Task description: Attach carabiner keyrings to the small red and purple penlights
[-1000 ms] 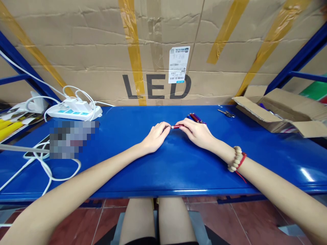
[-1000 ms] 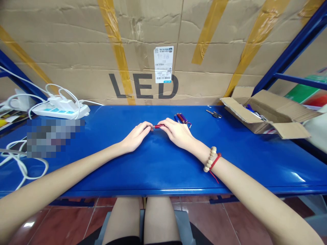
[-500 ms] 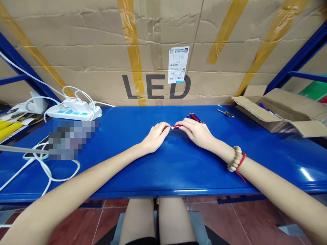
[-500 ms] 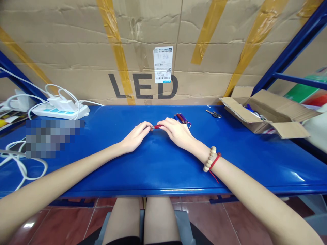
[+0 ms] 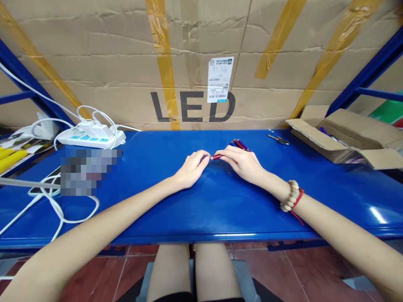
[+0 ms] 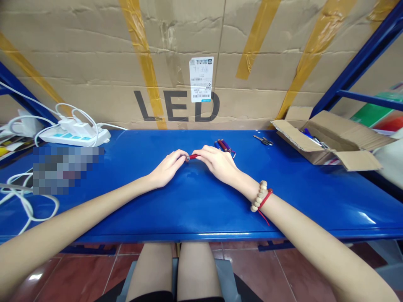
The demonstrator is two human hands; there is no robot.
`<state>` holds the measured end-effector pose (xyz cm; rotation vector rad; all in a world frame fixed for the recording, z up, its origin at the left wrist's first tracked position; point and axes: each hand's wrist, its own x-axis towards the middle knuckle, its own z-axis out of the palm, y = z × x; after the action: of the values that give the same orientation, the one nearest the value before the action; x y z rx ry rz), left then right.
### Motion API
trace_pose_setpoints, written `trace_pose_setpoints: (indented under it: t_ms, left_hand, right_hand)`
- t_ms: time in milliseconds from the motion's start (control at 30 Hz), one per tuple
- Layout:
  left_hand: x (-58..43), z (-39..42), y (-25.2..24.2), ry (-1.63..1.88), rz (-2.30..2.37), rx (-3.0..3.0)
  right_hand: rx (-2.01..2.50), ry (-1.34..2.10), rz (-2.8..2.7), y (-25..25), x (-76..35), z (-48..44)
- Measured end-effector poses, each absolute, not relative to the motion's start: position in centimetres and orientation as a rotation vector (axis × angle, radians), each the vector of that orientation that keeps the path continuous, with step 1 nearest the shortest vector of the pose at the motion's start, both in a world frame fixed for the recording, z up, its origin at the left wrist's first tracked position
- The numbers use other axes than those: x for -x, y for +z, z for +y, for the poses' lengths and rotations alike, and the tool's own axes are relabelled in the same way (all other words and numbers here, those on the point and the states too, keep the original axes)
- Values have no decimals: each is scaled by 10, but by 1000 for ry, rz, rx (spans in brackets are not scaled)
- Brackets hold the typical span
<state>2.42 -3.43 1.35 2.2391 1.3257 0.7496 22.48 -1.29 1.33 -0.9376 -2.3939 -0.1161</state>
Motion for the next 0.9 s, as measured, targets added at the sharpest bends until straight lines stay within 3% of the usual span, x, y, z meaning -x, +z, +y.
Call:
trace_pose_setpoints:
  t_ms: [900]
  left_hand:
    - [-19,-33,8,787,1223,-2237]
  right_hand:
    - [880,-26,-2359,13,-226,-12]
